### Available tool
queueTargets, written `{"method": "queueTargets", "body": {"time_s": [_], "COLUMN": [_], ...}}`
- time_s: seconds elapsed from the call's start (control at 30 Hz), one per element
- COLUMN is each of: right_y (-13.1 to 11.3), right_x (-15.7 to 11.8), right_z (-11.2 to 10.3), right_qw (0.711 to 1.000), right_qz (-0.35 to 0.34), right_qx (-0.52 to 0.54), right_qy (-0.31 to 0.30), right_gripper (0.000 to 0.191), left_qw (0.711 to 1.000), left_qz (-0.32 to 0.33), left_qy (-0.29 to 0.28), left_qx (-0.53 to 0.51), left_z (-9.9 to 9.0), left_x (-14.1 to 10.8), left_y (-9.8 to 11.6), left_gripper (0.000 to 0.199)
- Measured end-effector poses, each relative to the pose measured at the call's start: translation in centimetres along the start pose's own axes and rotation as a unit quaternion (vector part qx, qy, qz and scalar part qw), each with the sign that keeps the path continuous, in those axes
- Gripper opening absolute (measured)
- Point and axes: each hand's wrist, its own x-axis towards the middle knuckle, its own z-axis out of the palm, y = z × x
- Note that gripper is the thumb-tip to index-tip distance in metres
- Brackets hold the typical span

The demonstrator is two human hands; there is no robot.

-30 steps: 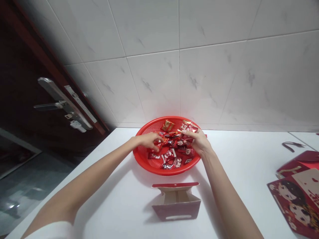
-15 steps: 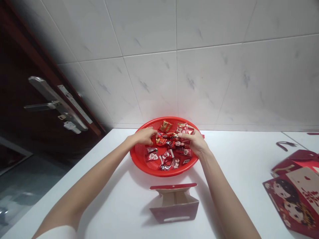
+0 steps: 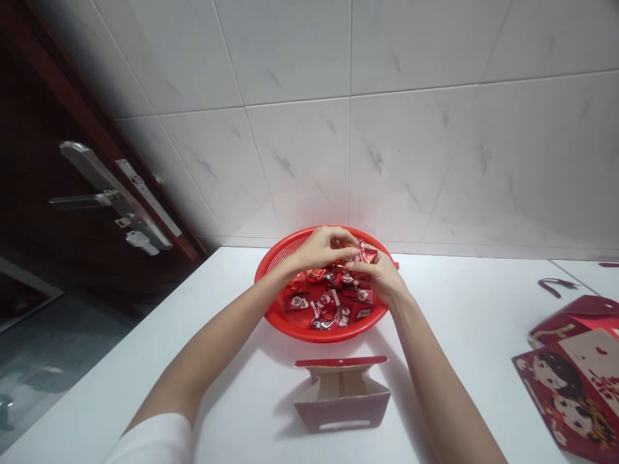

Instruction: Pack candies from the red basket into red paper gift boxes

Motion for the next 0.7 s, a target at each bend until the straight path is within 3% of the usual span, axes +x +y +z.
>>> {"method": "queueTargets", "body": {"time_s": [0.2, 0.37, 0.47, 0.53, 0.6, 0.7], "right_y": [-0.4, -0.4, -0.5, -0.5, -0.6, -0.7], "right_x": [0.1, 0.1, 0.2, 0.3, 0.4, 0.4], "right_z": [-0.1, 0.1, 0.2, 0.1, 0.1, 0.0], "right_qw": [0.998, 0.998, 0.996, 0.994, 0.992, 0.992], "right_qz": [0.0, 0.0, 0.009, 0.013, 0.01, 0.008], "right_qx": [0.051, 0.053, 0.059, 0.064, 0.074, 0.08], "right_qy": [0.033, 0.045, 0.072, 0.092, 0.101, 0.101], "right_gripper": [0.04, 0.039, 0.036, 0.033, 0.028, 0.021], "left_qw": [0.995, 0.99, 0.993, 0.973, 0.938, 0.91], "left_qz": [-0.01, -0.068, -0.109, -0.151, -0.195, -0.224], "left_qy": [0.031, 0.044, -0.047, -0.113, -0.121, -0.104], "left_qx": [-0.093, -0.114, -0.004, 0.134, 0.26, 0.333], "left_z": [1.1, -1.2, -3.2, -4.0, -4.4, -4.5], "left_x": [0.9, 1.3, 1.2, 0.9, 0.4, -0.1], "left_y": [-0.5, -2.7, -5.1, -6.9, -8.5, -10.1], "left_gripper": [0.031, 0.038, 0.028, 0.015, 0.017, 0.035]}}
